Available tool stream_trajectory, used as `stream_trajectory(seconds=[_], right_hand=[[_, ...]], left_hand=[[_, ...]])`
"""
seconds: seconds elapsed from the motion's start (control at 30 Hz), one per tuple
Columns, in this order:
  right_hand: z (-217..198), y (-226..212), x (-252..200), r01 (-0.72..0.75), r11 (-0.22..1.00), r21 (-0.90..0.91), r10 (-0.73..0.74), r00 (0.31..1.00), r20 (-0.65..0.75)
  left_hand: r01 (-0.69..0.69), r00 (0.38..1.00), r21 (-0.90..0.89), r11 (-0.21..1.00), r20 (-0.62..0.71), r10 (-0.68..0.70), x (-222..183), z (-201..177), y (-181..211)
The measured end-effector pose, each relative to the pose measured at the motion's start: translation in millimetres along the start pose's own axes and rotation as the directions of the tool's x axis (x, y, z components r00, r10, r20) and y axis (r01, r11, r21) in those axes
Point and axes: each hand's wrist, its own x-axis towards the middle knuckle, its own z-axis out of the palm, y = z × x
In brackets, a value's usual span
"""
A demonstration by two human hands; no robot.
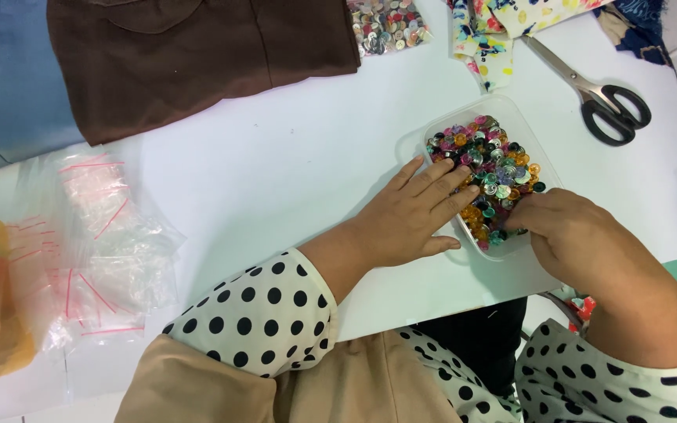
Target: Arranging small decorative buttons into a specific pattern on a workspace
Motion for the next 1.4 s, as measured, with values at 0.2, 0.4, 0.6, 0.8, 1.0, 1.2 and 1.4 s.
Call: stream_trajectory(seconds=[0.2, 0.4, 0.6, 0.8, 1.0, 1.2, 1.4], right_hand=[[2.2, -14.1, 22.4, -0.154, 0.963, -0.221, 0.101, 0.968, -0.231], [11.2, -15.0, 31.1, -0.205, 0.889, -0.41, 0.124, 0.969, -0.214], [16.0, -12.8, 30.5, -0.179, 0.868, -0.464, 0.072, 0.968, -0.24], [12.6, -18.3, 23.6, -0.129, 0.932, -0.338, -0.005, 0.93, -0.368], [25.1, -60.2, 13.8, 0.11, 0.992, -0.054, -0.121, 0.802, -0.585], [44.8, -68.4, 22.8, 0.137, 0.987, 0.088, -0.043, 0.741, -0.67], [16.3, -57.9, 26.5, 0.003, 0.998, 0.068, 0.037, 0.814, -0.579]], left_hand=[[-0.006, 1.0, -0.038, 0.999, -0.025, 0.005, 0.9, -3.0, -0.4], [0.011, 1.0, -0.066, 0.998, -0.022, -0.013, 1.2, 2.3, 0.1], [0.001, 0.999, -0.06, 0.998, -0.045, -0.004, 1.6, -0.9, 0.5], [-0.027, 0.988, -0.139, 0.99, -0.152, 0.005, 3.8, -7.7, 1.0], [-0.133, 0.93, -0.362, 0.923, -0.367, -0.01, 10.8, -23.8, 7.0], [-0.126, 0.865, -0.374, 0.919, -0.496, -0.083, 6.2, 12.1, 15.6], [-0.138, 0.842, -0.32, 0.937, -0.536, -0.059, 10.2, -4.9, 16.5]])
